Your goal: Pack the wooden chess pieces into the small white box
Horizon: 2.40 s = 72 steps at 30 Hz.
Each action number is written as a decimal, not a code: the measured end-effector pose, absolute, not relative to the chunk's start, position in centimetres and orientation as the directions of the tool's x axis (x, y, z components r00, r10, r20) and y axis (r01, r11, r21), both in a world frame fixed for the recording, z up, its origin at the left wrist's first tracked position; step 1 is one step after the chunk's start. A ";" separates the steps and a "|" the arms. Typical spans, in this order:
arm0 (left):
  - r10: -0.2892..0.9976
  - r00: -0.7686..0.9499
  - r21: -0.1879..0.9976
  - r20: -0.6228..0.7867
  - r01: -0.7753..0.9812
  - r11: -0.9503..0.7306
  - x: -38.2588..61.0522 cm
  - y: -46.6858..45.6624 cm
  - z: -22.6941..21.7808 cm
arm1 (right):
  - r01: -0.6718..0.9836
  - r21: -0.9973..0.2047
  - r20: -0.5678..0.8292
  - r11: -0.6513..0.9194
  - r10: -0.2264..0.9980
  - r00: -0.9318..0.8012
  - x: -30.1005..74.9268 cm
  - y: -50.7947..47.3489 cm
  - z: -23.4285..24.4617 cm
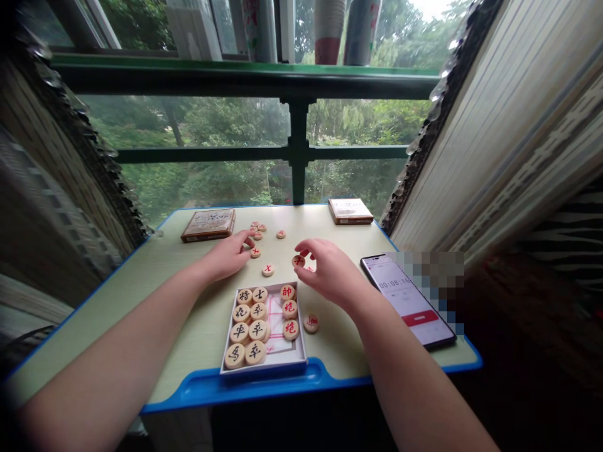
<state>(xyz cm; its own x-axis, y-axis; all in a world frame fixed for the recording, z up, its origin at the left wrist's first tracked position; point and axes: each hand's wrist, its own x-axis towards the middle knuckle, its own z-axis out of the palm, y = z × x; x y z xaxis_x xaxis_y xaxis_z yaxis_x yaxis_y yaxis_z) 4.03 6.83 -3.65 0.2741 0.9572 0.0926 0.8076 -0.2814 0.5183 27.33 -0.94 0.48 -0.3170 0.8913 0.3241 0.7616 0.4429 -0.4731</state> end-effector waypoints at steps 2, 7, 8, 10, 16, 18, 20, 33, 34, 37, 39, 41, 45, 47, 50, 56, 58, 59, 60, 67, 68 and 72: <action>0.952 0.287 0.511 0.106 0.806 -0.299 4.1 6.9 -3.7 | 0.728 -0.460 0.253 0.509 0.861 -0.442 27.2 -2.3 1.4; 0.941 0.312 0.455 0.130 0.825 -0.336 4.2 7.1 -4.1 | 0.658 -0.443 0.088 0.609 0.760 -0.644 26.8 -5.5 2.9; 0.939 0.319 0.433 0.130 0.834 -0.343 4.3 7.2 -4.1 | 0.659 -0.433 0.060 0.614 0.750 -0.659 26.7 -5.8 3.0; 0.935 0.328 0.395 0.132 0.848 -0.353 4.3 7.2 -4.3 | 0.673 -0.405 0.024 0.619 0.743 -0.669 26.7 -6.0 3.0; 0.930 0.345 0.351 0.125 0.861 -0.367 4.4 7.0 -4.0 | 0.723 -0.325 -0.051 0.609 0.753 -0.656 26.7 -5.9 2.9; 0.928 0.353 0.335 0.117 0.866 -0.372 4.4 6.8 -3.8 | 0.722 -0.319 -0.063 0.614 0.746 -0.663 26.7 -5.9 2.8; 0.926 0.358 0.312 0.120 0.872 -0.377 4.5 6.5 -3.6 | 0.727 -0.312 -0.062 0.611 0.751 -0.658 26.7 -5.9 2.7; 0.905 0.307 0.426 0.294 0.806 -0.412 5.0 5.4 -1.9 | 0.570 -0.453 0.217 0.685 0.705 -0.675 26.4 -6.2 2.7; 0.907 0.291 0.523 0.304 0.745 -0.414 5.2 4.8 -1.1 | 0.556 -0.472 0.283 0.684 0.715 -0.639 26.4 -6.1 2.8; 0.861 0.501 0.836 0.089 0.432 -0.338 6.0 2.6 1.3 | 0.563 -0.478 0.471 0.674 0.738 -0.483 26.2 -5.7 2.8; 0.728 0.685 0.931 -0.020 0.278 -0.236 6.5 1.3 2.2 | 0.595 -0.459 0.557 0.660 0.736 -0.386 26.1 -5.4 2.6; 0.699 0.715 0.967 -0.027 0.197 -0.163 7.0 0.5 2.5 | 0.621 -0.452 0.598 0.640 0.734 -0.322 26.0 -5.1 2.3; 0.756 0.655 0.990 -0.017 0.117 -0.080 7.6 0.3 2.1 | 0.644 -0.469 0.578 0.604 0.762 -0.294 25.9 -4.9 2.2; 0.778 0.628 0.992 -0.010 0.107 -0.073 7.6 0.5 2.0 | 0.640 -0.476 0.542 0.603 0.774 -0.327 26.0 -4.9 2.3; 0.765 0.643 0.985 -0.032 0.148 -0.083 7.4 0.8 2.0 | 0.630 -0.484 0.501 0.607 0.783 -0.370 26.1 -4.9 2.4; 0.680 0.729 0.959 -0.084 0.246 -0.144 6.8 0.8 2.3 | 0.604 -0.464 0.482 0.648 0.757 -0.441 26.0 -4.9 2.1; 0.661 0.744 0.956 -0.100 0.256 -0.144 6.5 0.9 2.4 | 0.603 -0.447 0.482 0.661 0.746 -0.460 26.0 -4.9 2.1; 0.657 0.746 0.956 -0.111 0.262 -0.136 6.5 0.9 2.5 | 0.608 -0.443 0.476 0.659 0.748 -0.463 26.0 -4.9 2.1; 0.659 0.742 0.956 -0.123 0.266 -0.122 6.4 1.0 2.6 | 0.618 -0.442 0.461 0.650 0.756 -0.466 26.1 -5.0 2.2; 0.909 0.407 0.956 -0.095 0.292 -0.031 6.3 2.3 2.0 | 0.696 -0.407 0.113 0.591 0.789 -0.604 26.4 -5.9 2.6; 0.926 0.368 0.945 -0.085 0.324 -0.042 6.3 2.6 1.7 | 0.706 -0.393 0.072 0.589 0.785 -0.615 26.4 -6.1 2.5; 0.938 0.345 0.889 -0.037 0.441 -0.127 6.2 3.4 0.5 | 0.792 -0.288 -0.005 0.538 0.826 -0.563 25.9 -6.6 1.8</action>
